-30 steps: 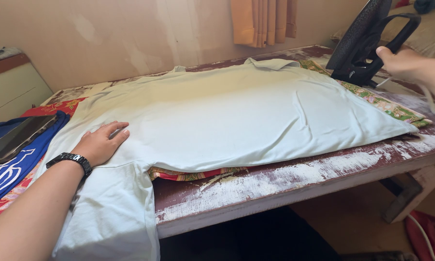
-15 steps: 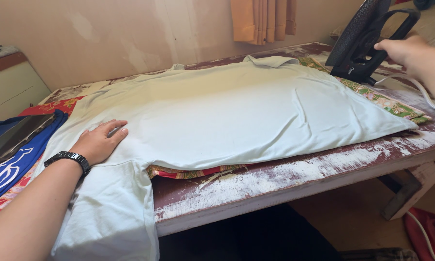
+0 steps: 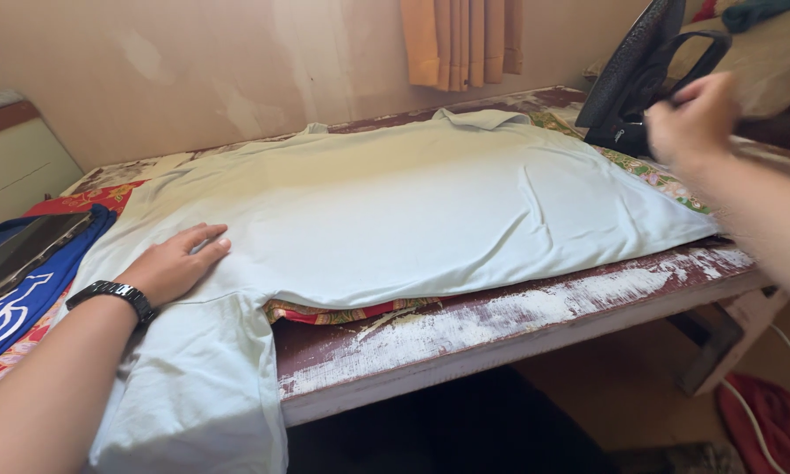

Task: Ironing a light blue t-shirt on a table.

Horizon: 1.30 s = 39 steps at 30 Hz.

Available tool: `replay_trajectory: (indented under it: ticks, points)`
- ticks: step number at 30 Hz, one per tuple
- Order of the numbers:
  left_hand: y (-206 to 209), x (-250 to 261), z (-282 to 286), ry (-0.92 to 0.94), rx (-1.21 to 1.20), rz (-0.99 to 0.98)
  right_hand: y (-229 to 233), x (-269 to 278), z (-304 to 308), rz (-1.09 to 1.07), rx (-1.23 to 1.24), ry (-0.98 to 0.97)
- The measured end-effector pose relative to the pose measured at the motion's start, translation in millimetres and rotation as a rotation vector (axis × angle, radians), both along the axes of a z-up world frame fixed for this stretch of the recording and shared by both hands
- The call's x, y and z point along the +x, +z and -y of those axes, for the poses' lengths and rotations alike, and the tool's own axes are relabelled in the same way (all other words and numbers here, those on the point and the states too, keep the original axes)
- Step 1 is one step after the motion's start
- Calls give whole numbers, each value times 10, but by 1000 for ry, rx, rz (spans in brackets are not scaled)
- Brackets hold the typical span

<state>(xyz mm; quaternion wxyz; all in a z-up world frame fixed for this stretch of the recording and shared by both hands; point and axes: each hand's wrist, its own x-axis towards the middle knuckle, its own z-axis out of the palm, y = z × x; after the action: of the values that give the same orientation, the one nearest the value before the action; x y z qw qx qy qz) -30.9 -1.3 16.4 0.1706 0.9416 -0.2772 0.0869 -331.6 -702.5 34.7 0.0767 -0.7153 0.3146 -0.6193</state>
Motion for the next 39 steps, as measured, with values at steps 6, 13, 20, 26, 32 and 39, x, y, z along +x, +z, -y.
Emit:
replay_trajectory:
  ticks: [6, 13, 20, 26, 32, 39]
  points:
    - [152, -565, -295, -62, 5, -108, 322, -475, -1533, -610, 413, 659]
    - [-221, -1120, -1027, -80, -143, -93, 341, -792, -1603, -1396, 344, 816]
    - [-475, -1321, -1397, -119, 69, 144, 283, -842, -1480, -1455, 334, 690]
    - [-381, -1171, -1620, 138, 841, -93, 311, -820, -1476, -1302, 446, 878]
    - [-623, -565, -2297, -113, 141, -527, 378, -823, -1519, -1373, 294, 797]
    - [-464, 369, -2938, -128, 93, -557, 459, -563, -1195, -1290, 526, 616]
